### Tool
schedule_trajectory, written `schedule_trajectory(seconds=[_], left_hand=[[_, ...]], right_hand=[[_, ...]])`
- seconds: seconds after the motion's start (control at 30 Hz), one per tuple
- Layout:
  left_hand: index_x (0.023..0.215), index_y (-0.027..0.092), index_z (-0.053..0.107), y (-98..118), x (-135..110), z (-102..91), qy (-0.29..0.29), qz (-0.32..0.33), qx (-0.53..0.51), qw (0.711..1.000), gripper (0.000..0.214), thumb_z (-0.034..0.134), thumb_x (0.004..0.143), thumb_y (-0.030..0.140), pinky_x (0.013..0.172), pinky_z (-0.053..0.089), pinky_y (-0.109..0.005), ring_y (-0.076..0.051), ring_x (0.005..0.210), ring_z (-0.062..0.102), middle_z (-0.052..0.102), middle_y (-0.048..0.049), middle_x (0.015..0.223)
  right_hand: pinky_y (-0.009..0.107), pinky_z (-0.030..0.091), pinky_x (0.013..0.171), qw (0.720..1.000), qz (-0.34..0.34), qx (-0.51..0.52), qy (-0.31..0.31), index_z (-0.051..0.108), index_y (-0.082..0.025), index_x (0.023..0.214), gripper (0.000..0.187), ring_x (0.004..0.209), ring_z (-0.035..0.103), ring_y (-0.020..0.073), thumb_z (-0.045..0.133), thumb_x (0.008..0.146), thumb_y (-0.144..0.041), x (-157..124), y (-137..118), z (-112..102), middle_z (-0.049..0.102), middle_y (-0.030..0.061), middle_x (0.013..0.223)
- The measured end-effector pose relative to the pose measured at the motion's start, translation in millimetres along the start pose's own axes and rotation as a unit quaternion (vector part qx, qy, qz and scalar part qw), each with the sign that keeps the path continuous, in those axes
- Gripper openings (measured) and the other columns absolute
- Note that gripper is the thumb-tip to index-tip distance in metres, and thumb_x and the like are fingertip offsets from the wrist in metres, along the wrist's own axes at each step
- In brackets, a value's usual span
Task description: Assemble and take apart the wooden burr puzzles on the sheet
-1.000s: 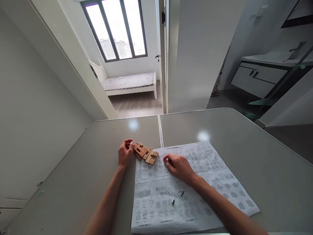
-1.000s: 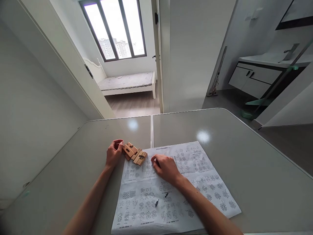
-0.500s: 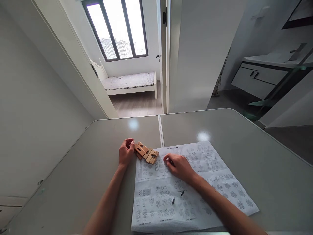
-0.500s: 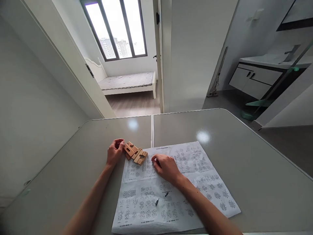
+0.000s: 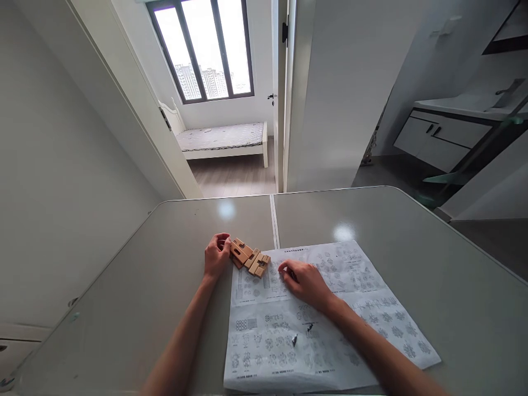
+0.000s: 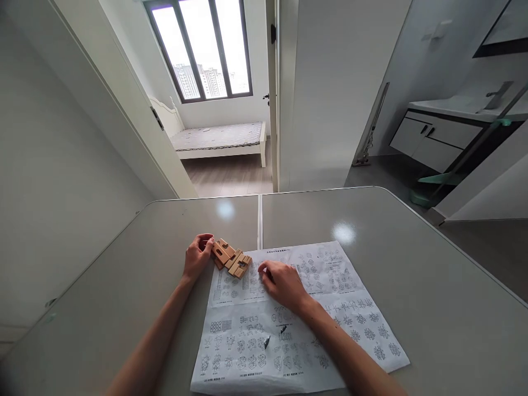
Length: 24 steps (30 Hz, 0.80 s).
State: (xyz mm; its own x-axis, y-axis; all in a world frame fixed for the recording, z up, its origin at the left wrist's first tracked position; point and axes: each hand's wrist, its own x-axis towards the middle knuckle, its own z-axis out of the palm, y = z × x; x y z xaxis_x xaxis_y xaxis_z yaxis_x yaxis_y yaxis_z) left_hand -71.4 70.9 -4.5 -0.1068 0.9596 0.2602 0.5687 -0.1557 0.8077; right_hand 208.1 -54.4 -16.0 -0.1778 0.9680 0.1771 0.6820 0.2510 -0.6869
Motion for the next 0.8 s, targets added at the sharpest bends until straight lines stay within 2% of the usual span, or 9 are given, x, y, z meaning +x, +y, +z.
schedule_trajectory(seconds=[0.8], left_hand=[[0.104,0.02,0.071,2.3,0.1,-1.0,-0.002,0.004,0.003,1.0,0.034,0.061,0.088,0.049,0.079,0.061,-0.037,-0.025,0.083,0.075,0.078,-0.0078,0.091]], right_hand=[[0.028,0.047,0.074,1.0,0.001,-0.005,-0.004,0.072,-0.025,0.105,0.023,0.085,0.074,0.0206,0.051,0.098,-0.021,-0.4,-0.4,0.1,0.08,0.0027,0.095]])
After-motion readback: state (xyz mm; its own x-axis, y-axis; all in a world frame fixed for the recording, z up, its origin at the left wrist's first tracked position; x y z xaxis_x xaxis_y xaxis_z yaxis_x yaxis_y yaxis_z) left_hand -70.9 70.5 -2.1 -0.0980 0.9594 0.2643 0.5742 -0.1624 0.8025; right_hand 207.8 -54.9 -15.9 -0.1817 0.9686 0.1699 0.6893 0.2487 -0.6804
